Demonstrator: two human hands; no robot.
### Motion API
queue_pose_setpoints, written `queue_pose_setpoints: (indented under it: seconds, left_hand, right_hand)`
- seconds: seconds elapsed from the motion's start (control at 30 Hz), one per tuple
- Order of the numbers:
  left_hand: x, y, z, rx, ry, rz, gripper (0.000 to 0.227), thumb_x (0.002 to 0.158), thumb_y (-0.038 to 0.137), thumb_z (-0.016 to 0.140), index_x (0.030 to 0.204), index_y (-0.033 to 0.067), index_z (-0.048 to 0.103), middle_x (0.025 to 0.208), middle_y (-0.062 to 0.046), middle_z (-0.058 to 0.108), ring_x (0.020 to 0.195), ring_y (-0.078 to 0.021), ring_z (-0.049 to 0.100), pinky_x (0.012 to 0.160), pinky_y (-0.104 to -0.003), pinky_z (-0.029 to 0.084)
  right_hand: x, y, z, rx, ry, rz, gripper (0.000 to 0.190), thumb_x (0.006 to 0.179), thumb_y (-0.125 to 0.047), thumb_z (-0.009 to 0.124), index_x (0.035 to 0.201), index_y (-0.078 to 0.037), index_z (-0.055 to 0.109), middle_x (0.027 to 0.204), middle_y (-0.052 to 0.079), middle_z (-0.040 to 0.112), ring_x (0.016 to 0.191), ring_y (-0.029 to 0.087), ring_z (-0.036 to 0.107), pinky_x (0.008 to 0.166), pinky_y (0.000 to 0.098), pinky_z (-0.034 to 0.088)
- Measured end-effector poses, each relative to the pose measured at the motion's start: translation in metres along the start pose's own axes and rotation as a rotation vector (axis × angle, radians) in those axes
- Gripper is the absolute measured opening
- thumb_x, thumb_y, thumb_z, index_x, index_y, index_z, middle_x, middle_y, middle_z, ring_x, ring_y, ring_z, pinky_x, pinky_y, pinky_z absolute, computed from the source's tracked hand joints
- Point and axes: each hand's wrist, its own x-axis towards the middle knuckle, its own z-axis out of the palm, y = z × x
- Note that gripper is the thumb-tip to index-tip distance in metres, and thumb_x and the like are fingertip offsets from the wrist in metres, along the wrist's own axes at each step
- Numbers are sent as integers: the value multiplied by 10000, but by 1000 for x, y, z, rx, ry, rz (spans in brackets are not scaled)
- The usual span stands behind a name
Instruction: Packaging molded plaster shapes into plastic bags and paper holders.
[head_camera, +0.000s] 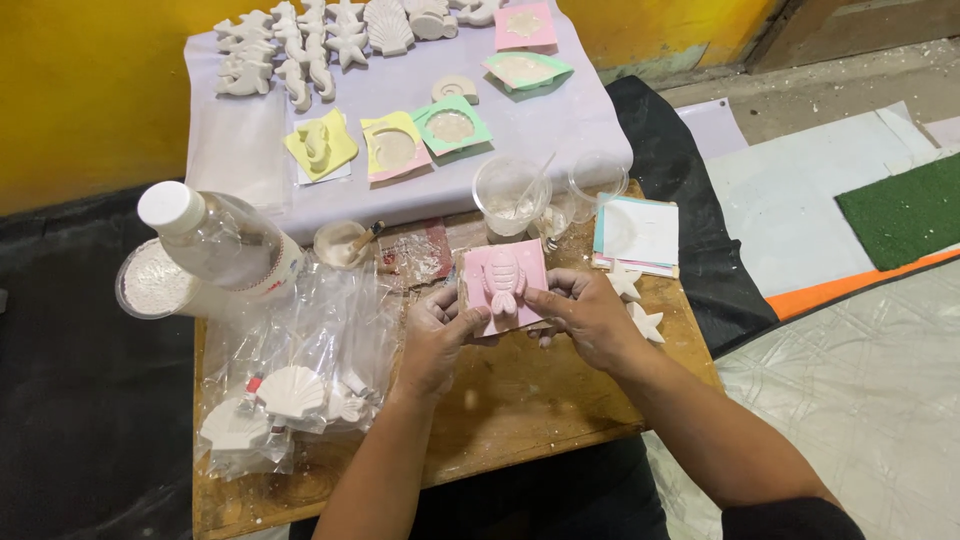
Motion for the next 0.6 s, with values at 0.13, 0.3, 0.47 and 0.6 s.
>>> queue_pose_setpoints:
  seconds: [0.13,0.3,0.47,0.6]
  left_hand:
    - [2,-7,-4,-52,2,12,370,824,28,785,1157,-80,666,831,-178,747,665,-248,750,568,-454,674]
    - [-7,-3,5,-329,-61,92,367,930,219,648,1163,-64,636,850,-187,751,683,-252,773,543,-356,658]
    - [7,-42,-10,-68,-55,391,368,966,254,601,1128,-70,664,743,-193,735,548,-209,697,487,-276,571]
    - [21,-80,-19,545,106,759,274,838,230,788,1082,105,798,597,-41,668,436,-124,538,441,-231,437]
  right_hand:
    - [1,-7,0,26,-8,19,254,843,-84,808,911,122,675,646,247,694,508,285,724,384,315,608]
    - [7,-27,-6,45,-81,60,229,869,-89,771,957,106,688,706,268,703,489,284,704,372,319,610]
    - [21,-88,-2,21,-58,-57,243,862,-80,777,939,123,667,697,240,680,471,275,693,337,335,597]
    - [59,-134,22,-19,35,-194,230,842,-102,844,773,14,658,496,81,519,375,157,582,339,270,525]
